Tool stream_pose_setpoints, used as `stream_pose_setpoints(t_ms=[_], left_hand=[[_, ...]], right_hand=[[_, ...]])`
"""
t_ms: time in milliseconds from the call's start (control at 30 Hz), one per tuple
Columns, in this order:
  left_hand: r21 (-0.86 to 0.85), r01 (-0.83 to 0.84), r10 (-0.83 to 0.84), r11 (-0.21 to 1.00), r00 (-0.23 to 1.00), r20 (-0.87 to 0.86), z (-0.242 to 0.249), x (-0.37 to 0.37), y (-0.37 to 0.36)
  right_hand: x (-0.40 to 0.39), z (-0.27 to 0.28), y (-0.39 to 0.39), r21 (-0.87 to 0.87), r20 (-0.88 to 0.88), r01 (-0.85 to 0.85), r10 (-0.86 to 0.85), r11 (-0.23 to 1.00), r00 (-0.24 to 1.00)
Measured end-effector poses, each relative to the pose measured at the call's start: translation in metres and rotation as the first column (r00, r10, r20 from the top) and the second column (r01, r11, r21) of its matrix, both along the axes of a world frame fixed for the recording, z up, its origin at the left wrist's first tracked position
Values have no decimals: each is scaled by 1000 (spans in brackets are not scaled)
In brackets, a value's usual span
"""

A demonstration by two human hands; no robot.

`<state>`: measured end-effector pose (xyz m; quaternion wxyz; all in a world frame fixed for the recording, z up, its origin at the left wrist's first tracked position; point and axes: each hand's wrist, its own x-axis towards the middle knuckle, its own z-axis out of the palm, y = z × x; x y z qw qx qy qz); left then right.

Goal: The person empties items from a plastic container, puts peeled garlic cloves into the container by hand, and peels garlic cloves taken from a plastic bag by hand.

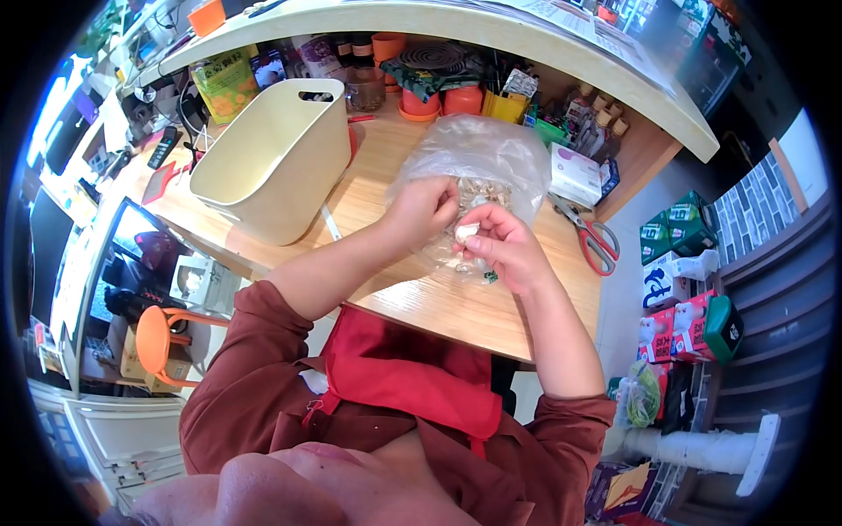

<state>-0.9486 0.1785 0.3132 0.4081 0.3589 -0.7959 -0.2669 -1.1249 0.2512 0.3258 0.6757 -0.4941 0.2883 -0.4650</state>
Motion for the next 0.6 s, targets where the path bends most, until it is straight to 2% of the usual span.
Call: stream_pose_setpoints(t_ms=[267, 367, 467, 600], left_hand=[[-237, 6, -21, 972, 998, -59, -8, -3, -4], [-224, 77, -98, 972, 991, -86, -9, -3, -5], [-263, 43, -66, 964, 995, -78, -7, -4, -3], [-200, 128, -157, 971, 978, -139, -7, -3, -1]], right_hand=[[2, -5, -5, 9, 117, 137, -138, 990, 984], [2, -8, -6, 31, 132, 171, -173, 985, 976], [2, -8, -7, 40, 139, 198, -201, 979, 970], [4, -8, -7, 51, 149, 244, -249, 968, 957]])
